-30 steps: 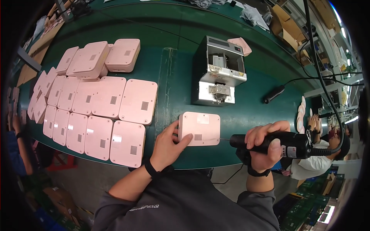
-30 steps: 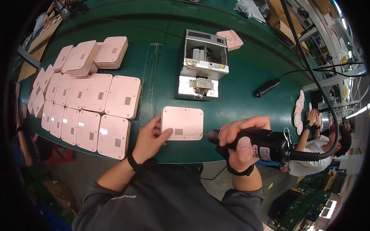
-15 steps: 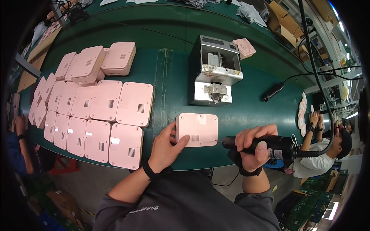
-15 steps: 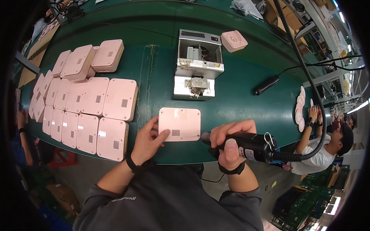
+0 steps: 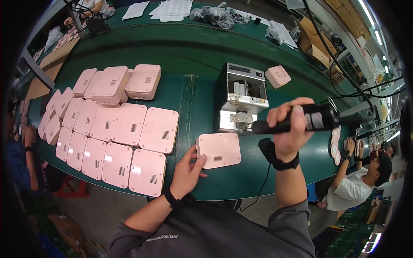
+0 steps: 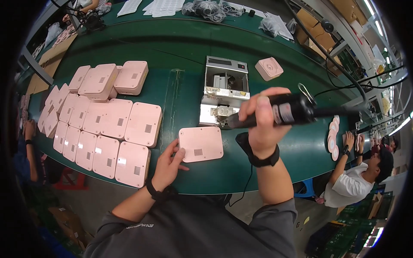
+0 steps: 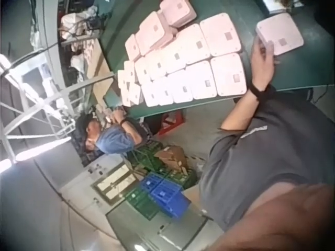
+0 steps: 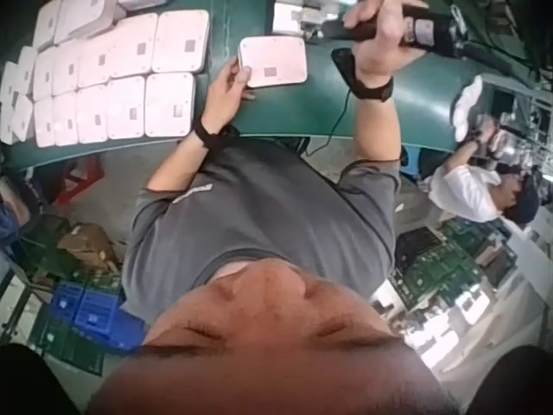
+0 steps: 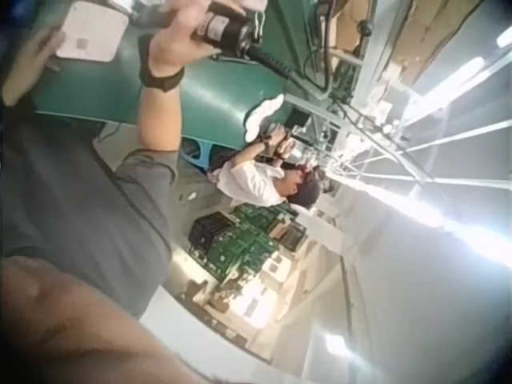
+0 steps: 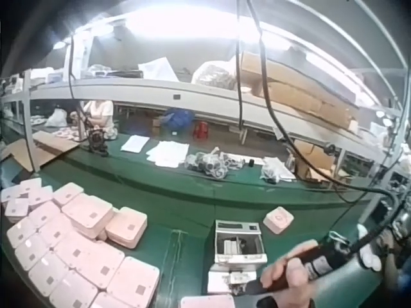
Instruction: Use an electric screwdriver to secure components inside plastic electronics housings on a factory assembly line.
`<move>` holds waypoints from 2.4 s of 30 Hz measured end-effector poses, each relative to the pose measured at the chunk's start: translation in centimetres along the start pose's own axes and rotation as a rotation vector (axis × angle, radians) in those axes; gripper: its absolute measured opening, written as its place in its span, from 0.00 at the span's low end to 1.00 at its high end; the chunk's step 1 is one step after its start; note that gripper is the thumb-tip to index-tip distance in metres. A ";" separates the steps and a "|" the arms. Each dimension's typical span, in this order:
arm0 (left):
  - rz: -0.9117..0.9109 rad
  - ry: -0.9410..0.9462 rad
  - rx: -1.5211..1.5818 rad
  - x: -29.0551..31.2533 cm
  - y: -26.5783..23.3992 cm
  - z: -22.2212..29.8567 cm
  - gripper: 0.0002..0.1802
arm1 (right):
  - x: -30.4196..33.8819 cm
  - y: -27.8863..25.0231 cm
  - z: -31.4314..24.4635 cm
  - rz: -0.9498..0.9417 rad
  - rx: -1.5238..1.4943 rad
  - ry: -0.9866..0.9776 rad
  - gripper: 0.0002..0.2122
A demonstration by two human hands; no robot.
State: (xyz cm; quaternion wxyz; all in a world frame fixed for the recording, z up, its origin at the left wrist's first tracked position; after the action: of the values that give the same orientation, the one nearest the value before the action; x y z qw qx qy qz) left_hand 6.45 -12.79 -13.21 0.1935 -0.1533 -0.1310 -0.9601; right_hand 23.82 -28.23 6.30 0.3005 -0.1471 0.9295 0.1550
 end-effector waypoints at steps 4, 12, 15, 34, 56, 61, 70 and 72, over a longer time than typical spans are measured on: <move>-0.020 -0.031 0.031 -0.3 0.0 -0.1 0.33 | -0.9 -0.1 1.6 -0.008 0.093 0.039 0.06; -0.009 -0.093 -0.013 -0.3 -0.2 0.1 0.32 | 5.6 1.3 -1.2 -0.097 -0.134 0.222 0.13; -0.013 -0.111 -0.028 -0.4 -0.2 -0.2 0.32 | 6.5 2.4 -2.2 -0.222 -0.144 0.194 0.17; -0.030 -0.150 0.026 -0.5 -0.2 -0.7 0.27 | 8.4 3.7 -0.5 -0.282 -0.108 0.244 0.18; -0.020 -0.208 -0.055 -0.9 -0.4 0.1 0.25 | 3.1 8.1 0.1 -0.231 -0.183 0.103 0.15; -0.015 -0.219 -0.075 -0.7 -0.2 0.1 0.25 | 3.5 9.6 1.5 -0.306 -0.170 0.122 0.15; -0.028 -0.212 -0.092 -0.8 -0.6 -0.1 0.27 | 3.4 9.9 2.7 -0.312 -0.206 0.146 0.15; -0.032 -0.222 -0.111 -0.8 -0.7 0.2 0.28 | 3.1 9.9 2.8 -0.278 -0.197 0.172 0.15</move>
State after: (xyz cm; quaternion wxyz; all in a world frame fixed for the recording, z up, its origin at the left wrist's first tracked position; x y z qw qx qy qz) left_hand 6.90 -11.86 -13.42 0.1535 -0.2672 -0.1006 -0.9460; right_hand 19.26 -18.76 4.20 0.2227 -0.3154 0.9029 0.1889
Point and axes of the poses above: each hand's wrist, its own x-axis away from the middle knuckle, its own y-axis out of the palm, z = x × y, the point moved 6 cm from there along -x, towards the middle knuckle, and after that the axes turned 4 degrees about -y, right-handed, at the moved point
